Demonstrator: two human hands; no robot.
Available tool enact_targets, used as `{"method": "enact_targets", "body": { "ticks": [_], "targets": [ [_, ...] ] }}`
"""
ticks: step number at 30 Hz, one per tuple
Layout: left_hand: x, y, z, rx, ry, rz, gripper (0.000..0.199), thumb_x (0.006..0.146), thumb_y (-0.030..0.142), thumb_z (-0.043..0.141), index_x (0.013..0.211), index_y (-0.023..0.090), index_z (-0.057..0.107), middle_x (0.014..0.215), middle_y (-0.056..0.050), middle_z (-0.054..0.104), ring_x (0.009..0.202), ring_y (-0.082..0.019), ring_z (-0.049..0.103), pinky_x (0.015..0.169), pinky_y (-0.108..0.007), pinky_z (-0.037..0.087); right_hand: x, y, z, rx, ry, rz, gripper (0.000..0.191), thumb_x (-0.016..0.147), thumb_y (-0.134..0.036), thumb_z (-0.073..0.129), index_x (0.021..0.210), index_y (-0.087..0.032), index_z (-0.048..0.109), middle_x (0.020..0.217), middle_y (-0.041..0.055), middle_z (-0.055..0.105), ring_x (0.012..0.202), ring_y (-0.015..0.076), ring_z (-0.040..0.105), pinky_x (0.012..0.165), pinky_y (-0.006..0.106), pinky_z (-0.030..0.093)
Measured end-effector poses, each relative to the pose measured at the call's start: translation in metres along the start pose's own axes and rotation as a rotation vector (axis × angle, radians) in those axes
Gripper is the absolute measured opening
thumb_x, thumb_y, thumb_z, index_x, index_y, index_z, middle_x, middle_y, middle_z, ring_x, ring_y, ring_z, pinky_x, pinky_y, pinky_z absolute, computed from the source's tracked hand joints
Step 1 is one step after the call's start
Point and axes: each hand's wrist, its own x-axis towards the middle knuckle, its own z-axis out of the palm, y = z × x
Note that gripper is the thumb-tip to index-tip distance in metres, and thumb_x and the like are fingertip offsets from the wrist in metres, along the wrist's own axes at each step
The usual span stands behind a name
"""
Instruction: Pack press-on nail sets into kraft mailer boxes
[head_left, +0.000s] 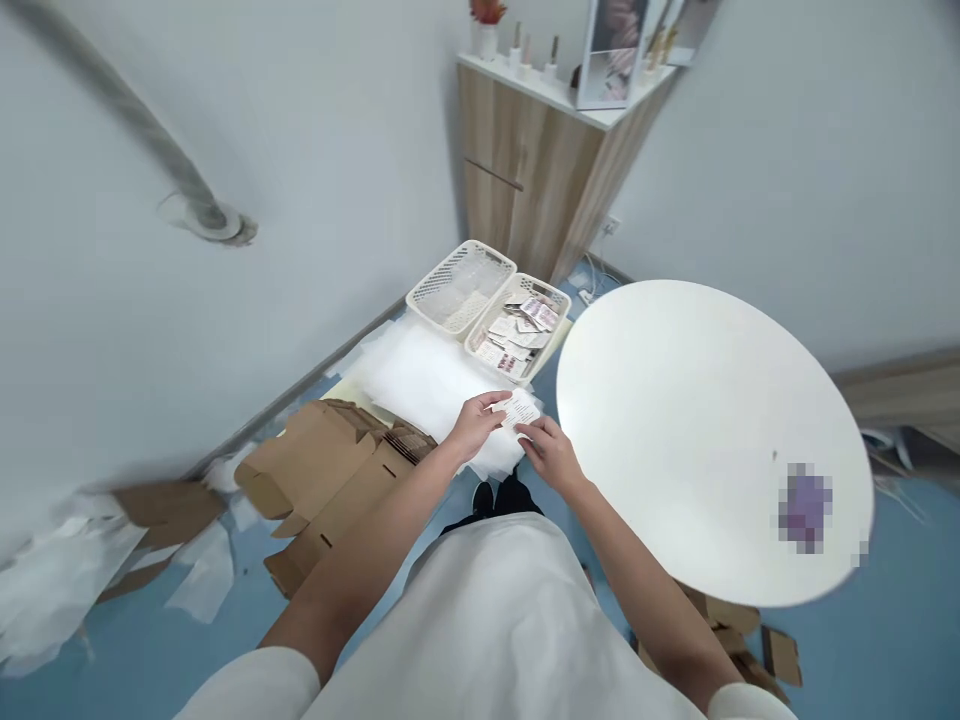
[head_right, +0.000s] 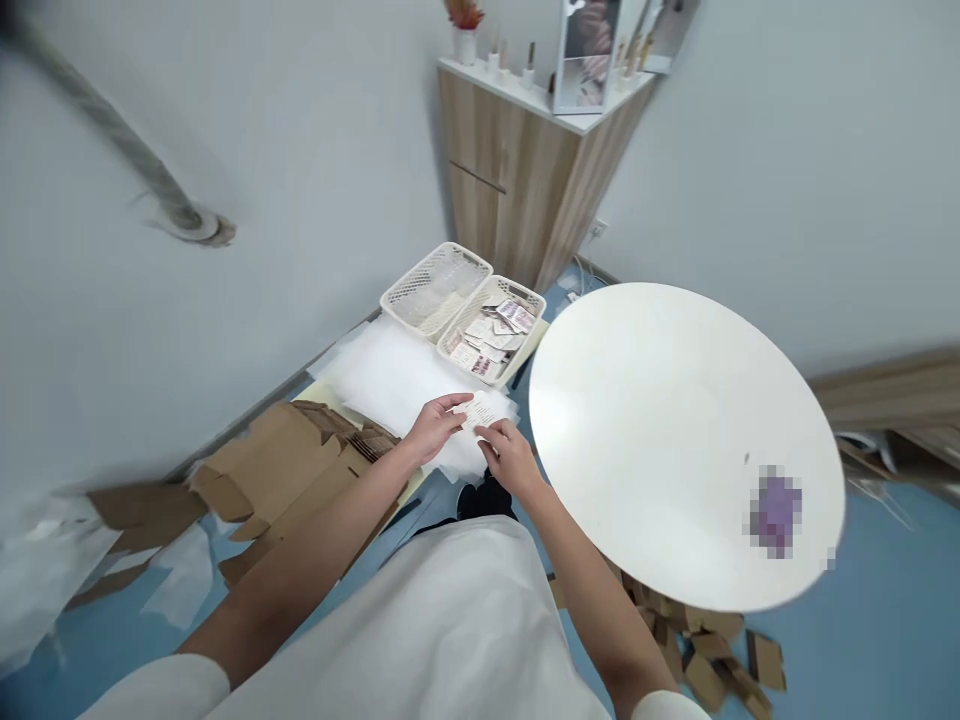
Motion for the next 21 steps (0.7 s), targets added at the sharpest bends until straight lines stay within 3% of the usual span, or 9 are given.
{"method": "enact_targets", "body": {
  "ticks": [3, 7, 11, 14, 17, 21],
  "targets": [
    [-0.010, -0.001, 0.017, 0.092, -0.109, 0.063, 0.057, 0.061, 0.018, 0.065, 0.115, 0.018, 0.047, 0.103, -0.008, 0.060, 0.075, -0.012, 0.060, 0.067, -0.026, 0.047, -0.038, -0.012, -0.014, 0.076, 0.164, 0.087, 0.026, 0.078, -0.030, 0.053, 0.103, -0.026, 0.057, 0.088, 0.0052, 0.051, 0.077, 0.0165, 0.054, 0.072, 0.034, 0.048],
    [-0.018, 0.003, 0.049, 0.182, -0.336, 0.095, 0.070, 0.064, 0.018, 0.065, 0.125, 0.020, 0.030, 0.104, -0.011, 0.059, 0.078, -0.015, 0.062, 0.066, -0.029, 0.049, -0.069, -0.020, -0.032, 0.371, 0.446, 0.412, 0.038, 0.073, -0.037, 0.058, 0.108, -0.024, 0.050, 0.091, 0.0038, 0.053, 0.069, 0.0138, 0.055, 0.068, 0.035, 0.050],
    [-0.021, 0.003, 0.087, 0.259, -0.513, 0.078, 0.076, 0.065, 0.020, 0.064, 0.130, 0.021, 0.024, 0.106, -0.013, 0.058, 0.083, -0.017, 0.062, 0.070, -0.031, 0.049, -0.086, -0.014, -0.048, 0.685, 0.574, 0.569, 0.029, 0.072, -0.041, 0.058, 0.093, -0.021, 0.052, 0.083, 0.0033, 0.058, 0.071, 0.0147, 0.058, 0.067, 0.034, 0.052],
    [-0.020, -0.006, 0.113, 0.285, -0.522, 0.087, 0.074, 0.065, 0.022, 0.065, 0.129, 0.022, 0.027, 0.110, -0.013, 0.055, 0.080, -0.015, 0.061, 0.069, -0.031, 0.049, -0.101, -0.004, -0.064, 0.733, 0.687, 0.596, 0.026, 0.069, -0.041, 0.061, 0.083, -0.020, 0.053, 0.076, 0.0021, 0.059, 0.069, 0.0150, 0.058, 0.066, 0.034, 0.052],
    [-0.020, -0.021, 0.138, 0.285, -0.513, 0.060, 0.058, 0.065, 0.026, 0.066, 0.118, 0.020, 0.043, 0.102, -0.009, 0.058, 0.077, -0.013, 0.060, 0.069, -0.030, 0.049, -0.117, 0.009, -0.083, 0.745, 0.792, 0.622, 0.027, 0.068, -0.041, 0.062, 0.082, -0.021, 0.052, 0.070, -0.0005, 0.057, 0.063, 0.0134, 0.057, 0.065, 0.034, 0.052],
    [-0.022, -0.039, 0.172, 0.312, -0.490, 0.011, 0.030, 0.067, 0.031, 0.064, 0.091, 0.015, 0.058, 0.083, -0.005, 0.060, 0.073, -0.013, 0.059, 0.066, -0.028, 0.049, -0.136, 0.030, -0.108, 0.676, 0.786, 0.611, 0.026, 0.069, -0.041, 0.060, 0.084, -0.021, 0.050, 0.072, -0.0004, 0.058, 0.064, 0.0136, 0.057, 0.065, 0.034, 0.051]
  ]
}}
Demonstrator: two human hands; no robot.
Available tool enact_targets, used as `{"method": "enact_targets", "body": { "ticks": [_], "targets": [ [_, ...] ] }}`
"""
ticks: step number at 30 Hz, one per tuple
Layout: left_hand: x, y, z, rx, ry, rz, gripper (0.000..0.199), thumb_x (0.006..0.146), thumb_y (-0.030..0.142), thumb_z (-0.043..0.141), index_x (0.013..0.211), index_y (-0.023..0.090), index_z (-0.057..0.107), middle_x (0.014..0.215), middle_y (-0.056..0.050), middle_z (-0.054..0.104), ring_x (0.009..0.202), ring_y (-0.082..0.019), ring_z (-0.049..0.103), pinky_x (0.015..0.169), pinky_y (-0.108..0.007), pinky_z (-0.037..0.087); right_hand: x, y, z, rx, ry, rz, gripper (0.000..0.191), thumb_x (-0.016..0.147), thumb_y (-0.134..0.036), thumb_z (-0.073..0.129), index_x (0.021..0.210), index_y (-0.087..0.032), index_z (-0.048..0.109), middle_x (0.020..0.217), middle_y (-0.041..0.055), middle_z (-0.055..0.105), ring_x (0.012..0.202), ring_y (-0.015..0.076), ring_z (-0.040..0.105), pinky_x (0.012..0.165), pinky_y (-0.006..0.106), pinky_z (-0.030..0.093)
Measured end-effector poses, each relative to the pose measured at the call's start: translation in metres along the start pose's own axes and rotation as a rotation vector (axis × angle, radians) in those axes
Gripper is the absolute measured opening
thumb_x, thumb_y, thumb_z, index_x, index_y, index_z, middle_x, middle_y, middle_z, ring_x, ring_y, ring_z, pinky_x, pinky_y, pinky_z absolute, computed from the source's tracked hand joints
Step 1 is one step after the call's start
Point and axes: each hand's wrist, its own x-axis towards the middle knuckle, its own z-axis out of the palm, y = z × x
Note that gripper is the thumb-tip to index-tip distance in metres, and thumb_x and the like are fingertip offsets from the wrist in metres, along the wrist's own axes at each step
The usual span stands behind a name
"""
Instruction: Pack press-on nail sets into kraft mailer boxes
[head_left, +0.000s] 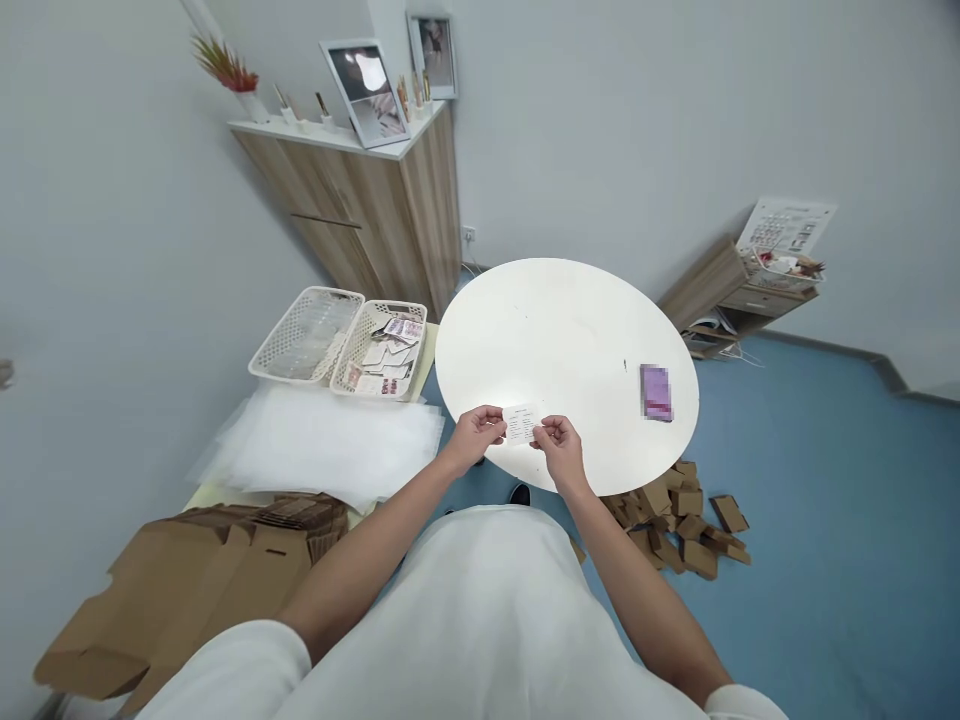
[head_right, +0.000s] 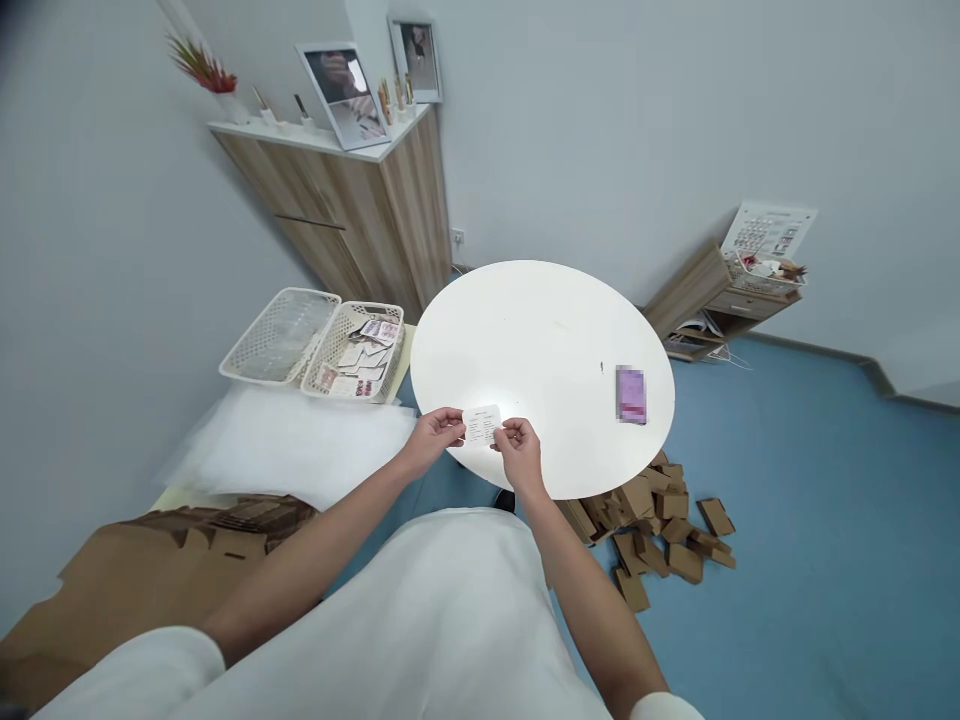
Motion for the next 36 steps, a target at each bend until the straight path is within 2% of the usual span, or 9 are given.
{"method": "enact_targets", "body": {
  "ticks": [5, 8, 11, 14, 19, 22, 25, 29, 36],
  "targets": [
    [0.021, -0.002, 0.038, 0.027, 0.119, 0.013, 0.023, 0.067, 0.030, 0.063, 0.083, 0.015, 0.058, 0.073, -0.001, 0.058, 0.060, -0.010, 0.057, 0.063, -0.028, 0.049, 0.015, -0.001, -0.034, -0.385, -0.017, -0.172, 0.040, 0.066, -0.042, 0.062, 0.099, -0.022, 0.053, 0.105, 0.0084, 0.054, 0.085, 0.0198, 0.056, 0.070, 0.037, 0.048],
    [0.031, -0.002, 0.060, 0.044, 0.131, 0.025, 0.022, 0.066, 0.029, 0.064, 0.082, 0.015, 0.057, 0.071, -0.001, 0.058, 0.059, -0.010, 0.058, 0.061, -0.028, 0.049, 0.020, -0.001, -0.048, -0.482, -0.064, -0.206, 0.057, 0.059, -0.042, 0.068, 0.110, -0.023, 0.049, 0.109, 0.0087, 0.052, 0.089, 0.0210, 0.054, 0.074, 0.038, 0.047],
    [0.037, -0.002, 0.081, 0.087, 0.092, 0.027, 0.024, 0.066, 0.031, 0.064, 0.083, 0.016, 0.057, 0.073, -0.002, 0.059, 0.061, -0.012, 0.059, 0.061, -0.028, 0.049, 0.024, 0.001, -0.060, -0.407, -0.078, -0.136, 0.052, 0.060, -0.043, 0.067, 0.105, -0.024, 0.050, 0.106, 0.0065, 0.055, 0.086, 0.0193, 0.055, 0.075, 0.038, 0.047],
    [0.042, -0.004, 0.096, 0.176, 0.048, 0.055, 0.029, 0.066, 0.034, 0.065, 0.088, 0.017, 0.058, 0.083, -0.005, 0.061, 0.070, -0.014, 0.059, 0.065, -0.028, 0.048, 0.028, 0.004, -0.073, -0.144, -0.161, -0.007, 0.041, 0.065, -0.046, 0.062, 0.098, -0.024, 0.051, 0.106, 0.0061, 0.057, 0.086, 0.0187, 0.058, 0.075, 0.037, 0.047],
    [0.051, -0.009, 0.106, 0.218, 0.171, 0.048, 0.038, 0.068, 0.036, 0.064, 0.102, 0.018, 0.057, 0.101, -0.009, 0.059, 0.083, -0.015, 0.057, 0.074, -0.030, 0.045, 0.034, 0.007, -0.100, 0.312, -0.389, 0.214, 0.045, 0.072, -0.056, 0.050, 0.103, -0.023, 0.051, 0.114, 0.0098, 0.057, 0.094, 0.0220, 0.059, 0.077, 0.039, 0.047],
    [0.055, -0.010, 0.112, 0.155, 0.079, -0.001, 0.036, 0.073, 0.037, 0.059, 0.103, 0.018, 0.059, 0.097, -0.008, 0.062, 0.086, -0.016, 0.057, 0.078, -0.031, 0.043, 0.037, 0.011, -0.112, 0.418, -0.481, 0.265, 0.053, 0.073, -0.060, 0.045, 0.108, -0.021, 0.052, 0.115, 0.0126, 0.057, 0.093, 0.0233, 0.059, 0.078, 0.043, 0.046],
    [0.059, -0.010, 0.119, 0.089, -0.011, -0.033, 0.032, 0.075, 0.039, 0.056, 0.097, 0.017, 0.062, 0.087, -0.006, 0.064, 0.078, -0.015, 0.057, 0.075, -0.031, 0.044, 0.040, 0.016, -0.119, 0.437, -0.540, 0.302, 0.058, 0.073, -0.063, 0.037, 0.109, -0.020, 0.052, 0.118, 0.0128, 0.056, 0.095, 0.0233, 0.058, 0.081, 0.044, 0.045],
    [0.064, -0.011, 0.126, 0.050, -0.021, -0.055, 0.026, 0.074, 0.040, 0.058, 0.083, 0.016, 0.063, 0.074, -0.002, 0.061, 0.065, -0.011, 0.055, 0.069, -0.029, 0.045, 0.043, 0.020, -0.123, 0.496, -0.550, 0.350, 0.055, 0.074, -0.061, 0.039, 0.109, -0.021, 0.053, 0.120, 0.0114, 0.054, 0.102, 0.0239, 0.056, 0.084, 0.044, 0.044],
    [0.069, -0.016, 0.118, 0.182, 0.057, -0.059, 0.025, 0.072, 0.041, 0.058, 0.076, 0.016, 0.061, 0.071, -0.001, 0.059, 0.066, -0.011, 0.052, 0.064, -0.024, 0.041, 0.049, 0.026, -0.131, 0.412, -0.426, 0.312, 0.046, 0.072, -0.054, 0.051, 0.108, -0.025, 0.050, 0.116, 0.0084, 0.056, 0.101, 0.0249, 0.056, 0.083, 0.043, 0.044]
  ]
}}
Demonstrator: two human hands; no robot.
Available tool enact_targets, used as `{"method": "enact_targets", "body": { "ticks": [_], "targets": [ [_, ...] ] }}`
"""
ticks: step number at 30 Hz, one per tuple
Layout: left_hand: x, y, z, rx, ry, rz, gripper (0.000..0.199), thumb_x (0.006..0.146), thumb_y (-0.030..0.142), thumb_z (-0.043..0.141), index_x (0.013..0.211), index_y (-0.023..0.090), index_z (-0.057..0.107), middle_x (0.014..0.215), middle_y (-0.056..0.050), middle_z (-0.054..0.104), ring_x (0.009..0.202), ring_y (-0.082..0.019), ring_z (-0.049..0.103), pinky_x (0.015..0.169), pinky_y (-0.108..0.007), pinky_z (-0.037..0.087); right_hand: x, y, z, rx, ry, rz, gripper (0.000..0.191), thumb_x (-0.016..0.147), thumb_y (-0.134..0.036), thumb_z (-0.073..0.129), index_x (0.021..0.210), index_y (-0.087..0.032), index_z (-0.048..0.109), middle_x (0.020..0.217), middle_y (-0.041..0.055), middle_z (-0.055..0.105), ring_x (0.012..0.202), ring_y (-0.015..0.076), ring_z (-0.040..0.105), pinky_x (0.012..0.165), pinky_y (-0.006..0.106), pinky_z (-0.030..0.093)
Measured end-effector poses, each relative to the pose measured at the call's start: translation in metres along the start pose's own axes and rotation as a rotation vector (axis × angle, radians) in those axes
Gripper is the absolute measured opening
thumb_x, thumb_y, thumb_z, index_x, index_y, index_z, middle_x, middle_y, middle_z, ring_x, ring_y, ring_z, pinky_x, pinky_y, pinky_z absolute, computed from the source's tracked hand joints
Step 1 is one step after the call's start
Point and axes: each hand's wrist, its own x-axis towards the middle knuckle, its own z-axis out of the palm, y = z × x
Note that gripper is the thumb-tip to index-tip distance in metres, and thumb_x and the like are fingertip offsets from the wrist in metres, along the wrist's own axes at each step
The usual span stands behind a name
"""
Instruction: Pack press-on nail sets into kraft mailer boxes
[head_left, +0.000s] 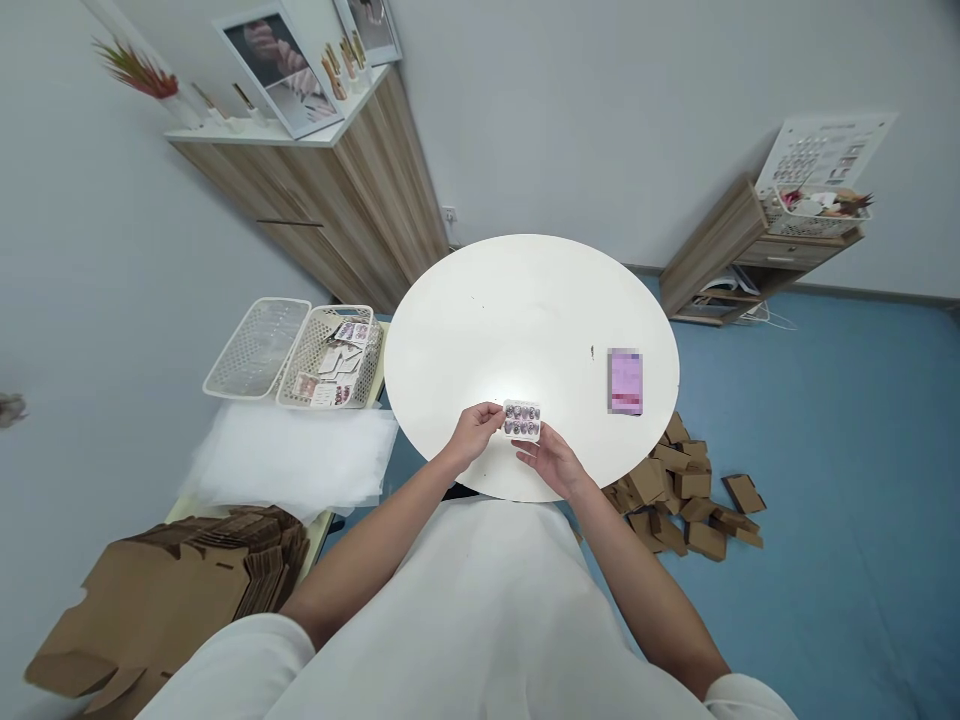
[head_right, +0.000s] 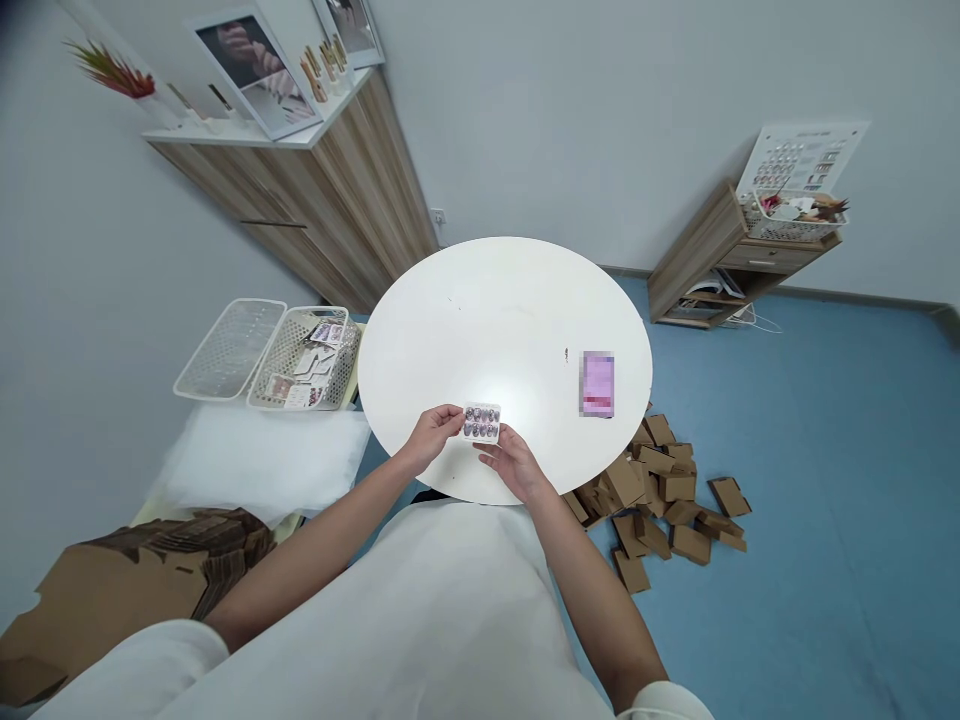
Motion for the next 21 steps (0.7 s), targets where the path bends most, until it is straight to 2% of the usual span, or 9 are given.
{"method": "enact_targets", "body": {
  "ticks": [2, 5, 8, 11, 15, 21],
  "targets": [
    [0.002, -0.002, -0.004, 0.027, 0.003, -0.022, 0.027, 0.071, 0.042, 0.059, 0.075, 0.016, 0.061, 0.069, -0.001, 0.059, 0.064, -0.011, 0.052, 0.063, -0.024, 0.040, 0.001, -0.001, -0.006, -0.088, 0.074, -0.066, 0.049, 0.071, -0.051, 0.056, 0.112, -0.028, 0.046, 0.121, 0.0075, 0.051, 0.100, 0.0228, 0.056, 0.084, 0.041, 0.044],
    [0.004, -0.006, -0.010, 0.038, -0.004, -0.040, 0.028, 0.070, 0.043, 0.059, 0.075, 0.016, 0.061, 0.068, -0.001, 0.059, 0.064, -0.012, 0.052, 0.064, -0.025, 0.040, -0.001, -0.007, -0.011, -0.359, 0.163, -0.173, 0.064, 0.063, -0.042, 0.067, 0.119, -0.031, 0.040, 0.130, 0.0068, 0.041, 0.101, 0.0215, 0.054, 0.087, 0.040, 0.042],
    [0.004, -0.011, -0.013, 0.041, -0.012, -0.046, 0.028, 0.071, 0.043, 0.058, 0.076, 0.016, 0.061, 0.069, -0.002, 0.060, 0.066, -0.012, 0.053, 0.065, -0.025, 0.040, -0.004, -0.013, -0.010, -0.663, 0.169, -0.261, 0.071, 0.060, -0.035, 0.071, 0.122, -0.032, 0.037, 0.135, 0.0066, 0.034, 0.102, 0.0216, 0.054, 0.089, 0.042, 0.041],
    [0.003, -0.015, -0.014, 0.040, -0.014, -0.056, 0.028, 0.070, 0.043, 0.058, 0.077, 0.016, 0.061, 0.071, -0.003, 0.061, 0.067, -0.013, 0.054, 0.066, -0.026, 0.041, -0.006, -0.015, -0.007, -0.851, 0.144, -0.327, 0.064, 0.063, -0.032, 0.068, 0.120, -0.031, 0.039, 0.139, 0.0074, 0.027, 0.099, 0.0210, 0.055, 0.087, 0.042, 0.042],
    [0.001, -0.019, -0.012, 0.035, -0.022, -0.063, 0.028, 0.070, 0.042, 0.059, 0.078, 0.016, 0.062, 0.073, -0.003, 0.062, 0.069, -0.013, 0.056, 0.067, -0.026, 0.042, -0.007, -0.013, -0.004, -0.956, 0.102, -0.349, 0.055, 0.067, -0.029, 0.065, 0.118, -0.030, 0.042, 0.141, 0.0078, 0.026, 0.095, 0.0193, 0.056, 0.085, 0.041, 0.044],
    [-0.003, -0.021, -0.008, 0.050, -0.014, -0.059, 0.025, 0.071, 0.039, 0.059, 0.078, 0.015, 0.062, 0.071, -0.003, 0.061, 0.067, -0.013, 0.056, 0.065, -0.026, 0.042, -0.007, -0.007, -0.009, -0.974, 0.105, -0.378, 0.047, 0.071, -0.026, 0.061, 0.114, -0.028, 0.044, 0.130, 0.0069, 0.042, 0.083, 0.0153, 0.058, 0.080, 0.038, 0.046]
  ]
}}
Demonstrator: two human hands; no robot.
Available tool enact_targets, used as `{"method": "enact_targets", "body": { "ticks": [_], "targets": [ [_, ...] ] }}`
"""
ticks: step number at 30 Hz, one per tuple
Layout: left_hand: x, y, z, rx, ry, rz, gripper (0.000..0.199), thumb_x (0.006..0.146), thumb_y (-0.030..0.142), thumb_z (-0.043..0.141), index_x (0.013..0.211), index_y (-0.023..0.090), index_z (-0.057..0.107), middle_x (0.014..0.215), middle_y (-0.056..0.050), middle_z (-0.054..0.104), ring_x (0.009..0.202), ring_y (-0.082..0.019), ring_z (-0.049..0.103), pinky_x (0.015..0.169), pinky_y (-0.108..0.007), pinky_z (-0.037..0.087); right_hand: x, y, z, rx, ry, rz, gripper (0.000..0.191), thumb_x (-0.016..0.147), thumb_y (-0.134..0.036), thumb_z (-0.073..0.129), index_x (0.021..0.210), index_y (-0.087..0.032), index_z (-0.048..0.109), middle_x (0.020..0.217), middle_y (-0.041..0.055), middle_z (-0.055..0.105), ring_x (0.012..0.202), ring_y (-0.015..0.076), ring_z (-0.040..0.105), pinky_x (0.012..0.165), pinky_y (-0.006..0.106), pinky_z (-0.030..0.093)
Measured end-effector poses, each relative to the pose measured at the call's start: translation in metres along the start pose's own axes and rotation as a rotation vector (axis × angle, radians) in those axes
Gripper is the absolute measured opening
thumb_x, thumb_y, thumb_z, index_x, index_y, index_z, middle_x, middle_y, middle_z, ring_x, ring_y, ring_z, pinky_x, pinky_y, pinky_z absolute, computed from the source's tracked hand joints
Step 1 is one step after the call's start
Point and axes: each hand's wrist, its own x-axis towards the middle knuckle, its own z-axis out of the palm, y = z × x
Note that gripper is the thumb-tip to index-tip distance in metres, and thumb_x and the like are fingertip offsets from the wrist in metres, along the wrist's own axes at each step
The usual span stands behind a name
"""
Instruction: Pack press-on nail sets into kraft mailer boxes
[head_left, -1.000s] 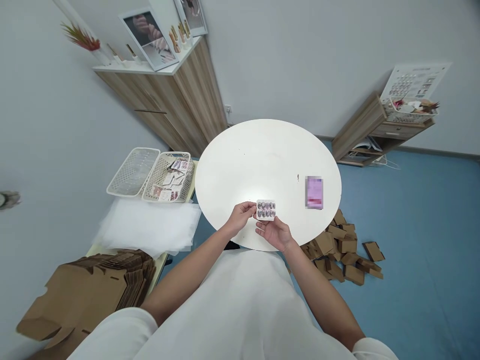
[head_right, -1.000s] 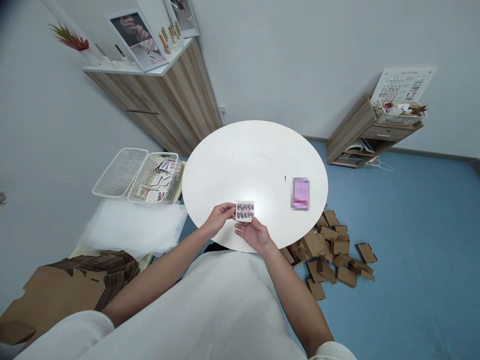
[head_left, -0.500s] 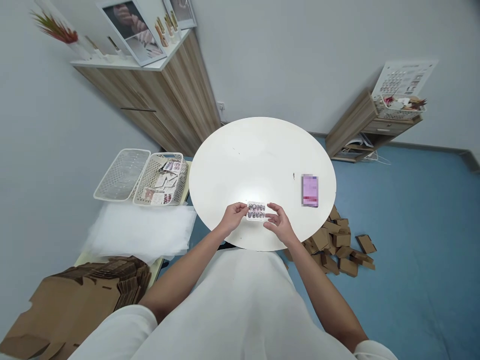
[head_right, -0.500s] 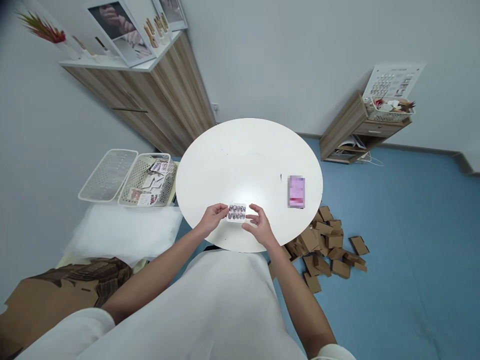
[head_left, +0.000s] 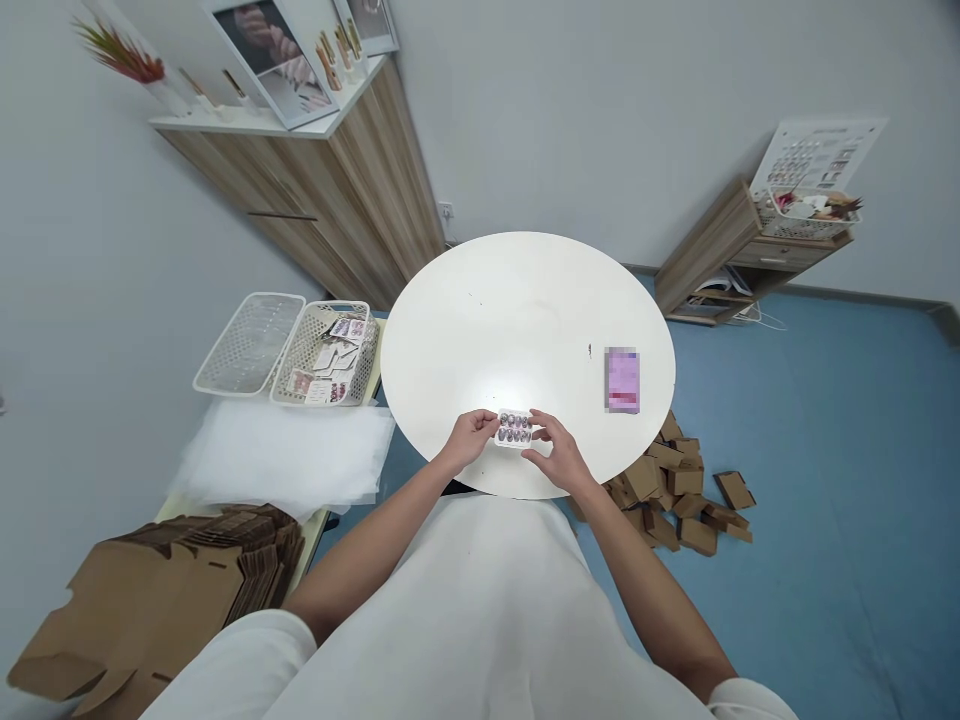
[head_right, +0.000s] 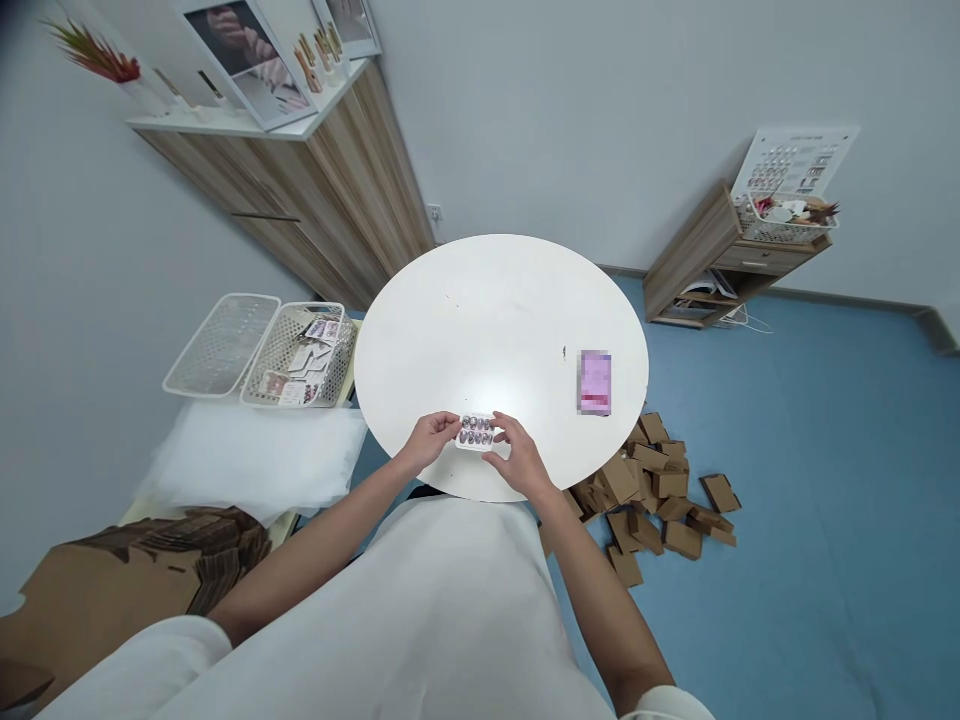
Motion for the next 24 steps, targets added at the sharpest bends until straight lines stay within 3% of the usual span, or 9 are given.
{"method": "enact_targets", "body": {
  "ticks": [7, 14, 18, 24],
  "targets": [
    [-0.007, -0.010, 0.001, 0.011, 0.062, -0.032, 0.033, 0.074, 0.037, 0.055, 0.098, 0.015, 0.059, 0.071, -0.002, 0.060, 0.068, -0.013, 0.057, 0.067, -0.028, 0.043, -0.002, 0.008, 0.005, -0.075, -0.007, -0.020, 0.048, 0.070, -0.027, 0.061, 0.114, -0.029, 0.045, 0.125, 0.0053, 0.047, 0.074, 0.0136, 0.058, 0.077, 0.037, 0.049],
    [-0.020, -0.028, -0.003, 0.164, 0.004, -0.029, 0.041, 0.074, 0.030, 0.054, 0.113, 0.019, 0.054, 0.105, -0.007, 0.056, 0.080, -0.013, 0.055, 0.073, -0.028, 0.043, -0.001, 0.019, 0.016, -0.113, -0.010, 0.022, 0.044, 0.072, -0.028, 0.058, 0.114, -0.029, 0.045, 0.128, 0.0038, 0.044, 0.071, 0.0115, 0.057, 0.076, 0.035, 0.050],
    [-0.019, -0.041, -0.004, 0.263, -0.007, -0.048, 0.047, 0.073, 0.025, 0.053, 0.119, 0.022, 0.050, 0.108, -0.007, 0.048, 0.083, -0.013, 0.052, 0.070, -0.026, 0.044, 0.002, 0.030, 0.026, -0.174, -0.044, 0.052, 0.044, 0.073, -0.027, 0.057, 0.116, -0.028, 0.044, 0.129, 0.0042, 0.044, 0.073, 0.0125, 0.058, 0.074, 0.035, 0.050],
    [-0.009, -0.060, -0.007, 0.377, -0.010, -0.091, 0.042, 0.068, 0.021, 0.055, 0.110, 0.019, 0.056, 0.095, -0.005, 0.049, 0.082, -0.015, 0.050, 0.072, -0.025, 0.042, 0.008, 0.047, 0.042, -0.320, -0.132, 0.060, 0.047, 0.074, -0.022, 0.054, 0.119, -0.024, 0.042, 0.130, 0.0071, 0.044, 0.099, 0.0206, 0.055, 0.082, 0.038, 0.046]
  ]
}}
